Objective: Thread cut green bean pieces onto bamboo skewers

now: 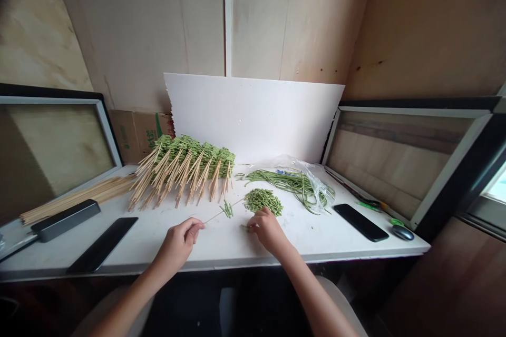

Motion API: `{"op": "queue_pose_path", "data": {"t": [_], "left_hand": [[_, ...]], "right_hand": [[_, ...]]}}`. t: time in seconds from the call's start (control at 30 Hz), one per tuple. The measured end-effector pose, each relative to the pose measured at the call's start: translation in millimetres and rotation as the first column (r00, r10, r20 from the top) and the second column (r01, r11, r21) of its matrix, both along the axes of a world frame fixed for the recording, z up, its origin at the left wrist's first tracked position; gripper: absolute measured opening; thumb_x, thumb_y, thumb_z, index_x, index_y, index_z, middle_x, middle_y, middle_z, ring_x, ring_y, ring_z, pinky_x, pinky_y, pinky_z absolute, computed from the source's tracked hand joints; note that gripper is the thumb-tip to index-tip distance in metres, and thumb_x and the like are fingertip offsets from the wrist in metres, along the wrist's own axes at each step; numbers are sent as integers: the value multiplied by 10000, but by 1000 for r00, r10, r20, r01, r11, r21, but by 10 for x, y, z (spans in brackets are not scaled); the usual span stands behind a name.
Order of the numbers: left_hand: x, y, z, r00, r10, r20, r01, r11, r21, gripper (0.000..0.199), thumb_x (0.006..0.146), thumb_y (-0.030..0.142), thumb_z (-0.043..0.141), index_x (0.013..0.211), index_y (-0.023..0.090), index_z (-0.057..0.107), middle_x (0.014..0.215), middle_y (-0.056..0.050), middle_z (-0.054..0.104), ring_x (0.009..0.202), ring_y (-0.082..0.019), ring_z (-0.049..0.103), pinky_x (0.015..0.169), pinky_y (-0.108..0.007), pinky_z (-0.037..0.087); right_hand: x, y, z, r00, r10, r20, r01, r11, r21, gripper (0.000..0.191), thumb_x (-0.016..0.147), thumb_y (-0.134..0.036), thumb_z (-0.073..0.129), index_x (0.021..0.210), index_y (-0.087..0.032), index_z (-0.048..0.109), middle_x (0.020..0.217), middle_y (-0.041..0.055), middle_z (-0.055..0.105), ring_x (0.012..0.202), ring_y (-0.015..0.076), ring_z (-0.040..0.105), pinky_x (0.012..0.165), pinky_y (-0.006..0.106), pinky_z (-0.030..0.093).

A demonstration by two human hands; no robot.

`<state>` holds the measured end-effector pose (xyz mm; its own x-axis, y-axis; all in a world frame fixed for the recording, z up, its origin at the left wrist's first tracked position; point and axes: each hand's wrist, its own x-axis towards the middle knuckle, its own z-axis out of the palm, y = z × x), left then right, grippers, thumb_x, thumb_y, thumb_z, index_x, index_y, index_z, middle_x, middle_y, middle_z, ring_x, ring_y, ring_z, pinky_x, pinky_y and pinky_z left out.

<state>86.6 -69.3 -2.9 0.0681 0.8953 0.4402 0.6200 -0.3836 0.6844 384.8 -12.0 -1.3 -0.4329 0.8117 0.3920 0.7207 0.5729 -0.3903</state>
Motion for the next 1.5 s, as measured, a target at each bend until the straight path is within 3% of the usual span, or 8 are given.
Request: {"op": "queue_pose_path", "data": {"t": [0.1, 0.2, 0.3, 0.47, 0.6, 0.9, 1.1, 1.5], "left_hand": [[0, 1, 1, 1000, -1, 11, 1, 1000, 0, 367, 1028, 412, 416, 906, 192, 682, 601, 26, 530, 554, -157, 529, 606, -254, 401], [3, 8, 16, 999, -18, 48, 19, 1000, -9, 383, 1031, 434, 420, 905, 185, 683, 591, 31, 519, 538, -152, 514, 599, -252, 400], [6, 12, 27, 995, -58, 85, 61, 997, -39, 398, 1032, 461, 434, 898, 179, 680, 583, 37, 503, 534, -146, 498, 590, -248, 394], [28, 0, 17, 986, -109, 124, 119, 990, -78, 424, 1031, 494, 444, 891, 173, 682, 580, 39, 487, 538, -143, 482, 589, -247, 389], [58, -21, 8, 982, -127, 139, 141, 985, -96, 417, 1027, 487, 451, 893, 169, 686, 580, 36, 489, 540, -142, 477, 577, -247, 374], [65, -36, 15, 984, -121, 130, 135, 985, -105, 409, 1023, 475, 458, 885, 166, 688, 575, 39, 472, 531, -135, 458, 569, -245, 366], [71, -22, -14, 984, -121, 130, 134, 986, -96, 396, 1021, 459, 459, 882, 166, 686, 569, 42, 465, 524, -133, 452, 553, -240, 369], [76, -80, 54, 997, -74, 3, 73, 997, 12, 367, 1028, 401, 451, 884, 176, 703, 606, -5, 600, 555, -157, 559, 567, -241, 417]], "right_hand": [[10, 14, 2, 994, -25, -106, 27, 999, 18, 134, 917, -199, 671, 870, -243, 789, 923, 76, 748, 996, 308, 599, 847, 418, 484], [32, 32, 67, 919, -89, -383, 40, 990, -135, 157, 922, -356, 690, 950, -233, 784, 1022, 89, 764, 978, 295, 651, 797, 408, 518], [35, 39, 160, 715, -172, -677, -76, 944, -320, 312, 871, -494, 737, 1008, -217, 784, 1011, 91, 769, 891, 258, 680, 727, 364, 530], [-21, -3, 274, 343, -241, -908, -260, 904, -338, 349, 777, -518, 828, 931, -206, 800, 875, 63, 754, 836, 221, 677, 682, 311, 524], [-78, -56, 322, 229, -262, -937, -322, 888, -327, 338, 752, -506, 858, 913, -215, 799, 953, 85, 779, 994, 276, 711, 757, 341, 560], [-139, -90, 335, 237, -269, -934, -331, 881, -338, 327, 742, -487, 870, 911, -215, 809, 982, 97, 804, 1038, 290, 730, 772, 344, 554], [-130, -99, 324, 285, -244, -927, -300, 896, -328, 300, 778, -484, 844, 895, -209, 820, 978, 109, 805, 1025, 289, 727, 791, 357, 548], [-161, -160, 347, 352, -199, -915, -229, 929, -291, 314, 782, -486, 838, 922, -205, 827, 988, 122, 811, 1033, 325, 728, 780, 401, 588]]}}
